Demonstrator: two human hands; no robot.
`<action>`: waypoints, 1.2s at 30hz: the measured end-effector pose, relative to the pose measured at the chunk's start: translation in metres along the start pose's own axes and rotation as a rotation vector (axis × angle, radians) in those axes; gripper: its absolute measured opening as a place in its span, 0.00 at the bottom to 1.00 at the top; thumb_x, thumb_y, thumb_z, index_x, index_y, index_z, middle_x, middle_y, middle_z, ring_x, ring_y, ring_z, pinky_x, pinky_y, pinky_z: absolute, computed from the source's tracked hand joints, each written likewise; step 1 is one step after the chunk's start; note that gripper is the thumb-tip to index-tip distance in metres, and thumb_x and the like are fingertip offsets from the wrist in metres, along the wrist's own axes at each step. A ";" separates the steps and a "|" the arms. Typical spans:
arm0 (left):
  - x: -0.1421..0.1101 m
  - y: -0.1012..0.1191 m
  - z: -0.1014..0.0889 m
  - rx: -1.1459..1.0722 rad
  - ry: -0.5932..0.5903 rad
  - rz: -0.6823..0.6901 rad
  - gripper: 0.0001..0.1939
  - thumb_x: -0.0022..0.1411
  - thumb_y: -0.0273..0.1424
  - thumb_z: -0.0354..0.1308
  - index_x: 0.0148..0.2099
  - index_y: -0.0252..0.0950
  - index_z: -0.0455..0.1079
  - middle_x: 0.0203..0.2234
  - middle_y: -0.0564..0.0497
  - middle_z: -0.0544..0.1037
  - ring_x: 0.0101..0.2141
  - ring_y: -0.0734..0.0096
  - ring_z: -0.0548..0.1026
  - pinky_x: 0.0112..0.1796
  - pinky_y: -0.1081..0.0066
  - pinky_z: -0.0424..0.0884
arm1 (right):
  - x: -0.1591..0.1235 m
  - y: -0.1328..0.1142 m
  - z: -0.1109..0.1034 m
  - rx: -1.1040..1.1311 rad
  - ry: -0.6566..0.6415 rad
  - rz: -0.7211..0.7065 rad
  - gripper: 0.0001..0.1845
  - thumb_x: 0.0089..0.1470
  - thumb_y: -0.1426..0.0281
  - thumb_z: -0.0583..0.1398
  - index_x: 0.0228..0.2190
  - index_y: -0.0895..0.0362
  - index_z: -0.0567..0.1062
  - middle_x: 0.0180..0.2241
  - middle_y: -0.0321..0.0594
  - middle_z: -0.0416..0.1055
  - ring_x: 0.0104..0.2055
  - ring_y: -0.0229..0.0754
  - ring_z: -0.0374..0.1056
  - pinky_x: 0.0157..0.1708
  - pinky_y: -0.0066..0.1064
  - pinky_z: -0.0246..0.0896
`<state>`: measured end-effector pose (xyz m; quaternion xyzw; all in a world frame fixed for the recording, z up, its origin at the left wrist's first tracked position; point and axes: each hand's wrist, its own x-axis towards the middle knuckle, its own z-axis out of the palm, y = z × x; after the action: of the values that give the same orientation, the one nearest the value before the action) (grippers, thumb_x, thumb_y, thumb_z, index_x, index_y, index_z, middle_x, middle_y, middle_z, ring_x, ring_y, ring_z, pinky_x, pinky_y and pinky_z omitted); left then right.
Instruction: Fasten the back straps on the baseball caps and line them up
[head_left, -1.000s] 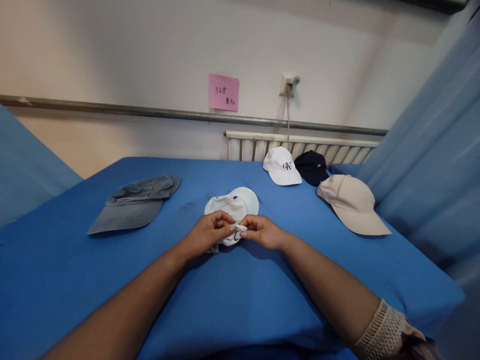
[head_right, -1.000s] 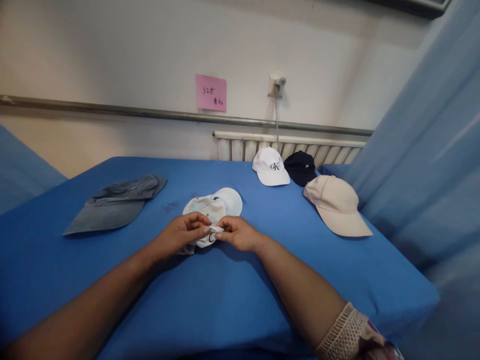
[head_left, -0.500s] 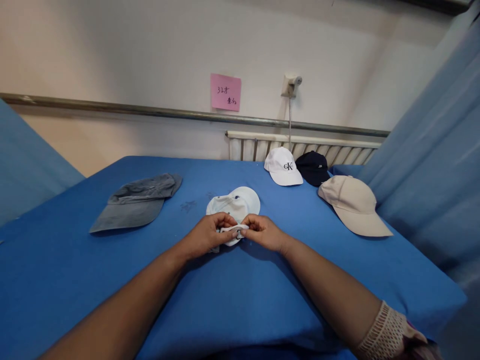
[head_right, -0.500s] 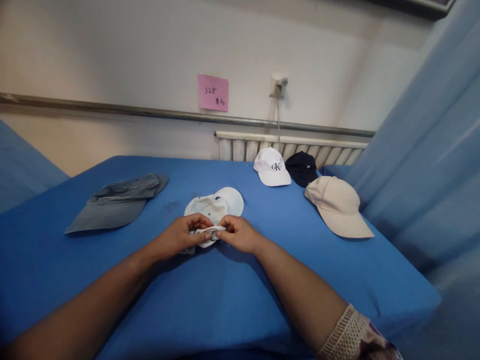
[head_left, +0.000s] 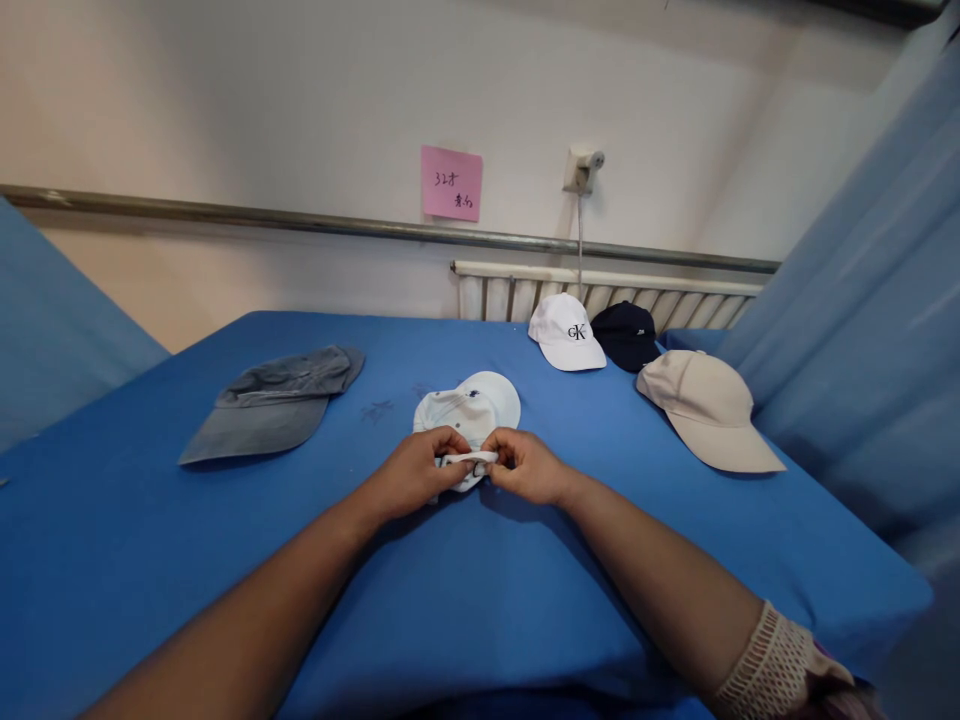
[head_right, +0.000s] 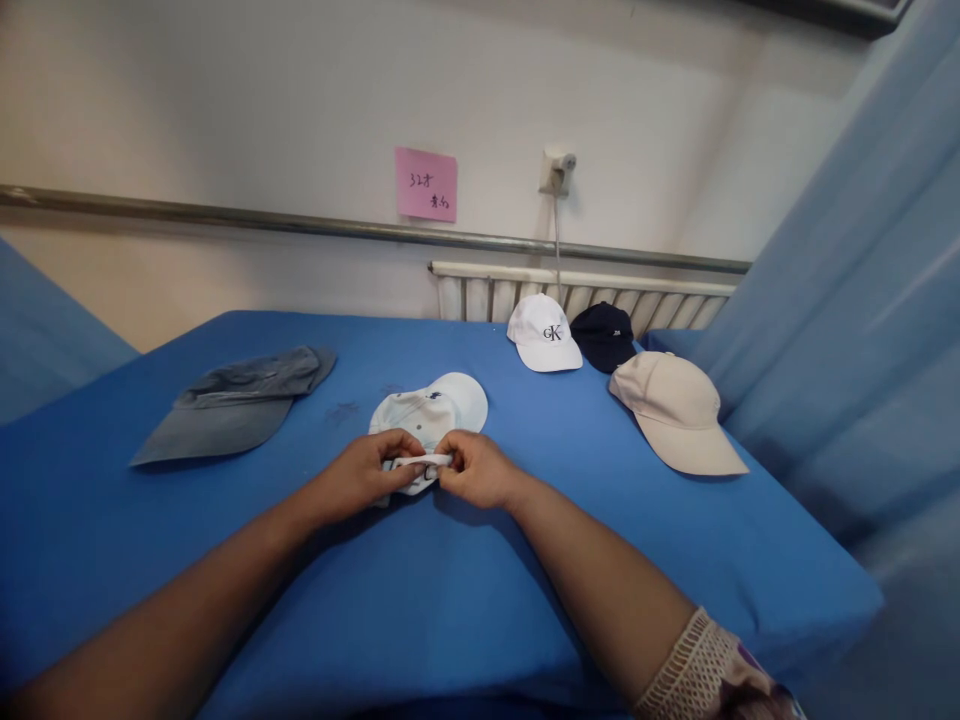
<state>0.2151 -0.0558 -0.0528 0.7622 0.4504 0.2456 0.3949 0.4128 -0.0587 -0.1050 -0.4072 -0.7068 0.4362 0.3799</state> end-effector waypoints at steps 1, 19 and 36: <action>0.000 0.001 0.000 0.012 0.000 0.001 0.10 0.54 0.35 0.60 0.35 0.34 0.73 0.27 0.50 0.76 0.28 0.70 0.71 0.28 0.73 0.64 | 0.000 0.000 0.000 0.007 -0.002 0.001 0.05 0.46 0.74 0.60 0.30 0.57 0.69 0.22 0.28 0.64 0.22 0.31 0.57 0.23 0.23 0.52; -0.001 0.003 -0.007 -0.422 -0.091 -0.198 0.22 0.51 0.47 0.64 0.39 0.32 0.71 0.24 0.52 0.72 0.21 0.78 0.65 0.23 0.75 0.60 | -0.003 -0.012 -0.001 -0.093 0.146 0.004 0.09 0.49 0.67 0.62 0.34 0.55 0.69 0.21 0.27 0.63 0.22 0.33 0.59 0.24 0.24 0.53; 0.001 0.002 -0.011 -0.482 0.119 -0.228 0.20 0.46 0.38 0.69 0.38 0.32 0.71 0.23 0.53 0.72 0.22 0.77 0.67 0.23 0.75 0.63 | -0.011 -0.026 -0.006 -0.485 0.281 -0.433 0.08 0.53 0.78 0.55 0.35 0.55 0.68 0.40 0.42 0.69 0.33 0.38 0.66 0.35 0.29 0.63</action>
<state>0.2082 -0.0512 -0.0447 0.5749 0.4842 0.3442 0.5626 0.4155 -0.0741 -0.0806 -0.3823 -0.8007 0.1046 0.4493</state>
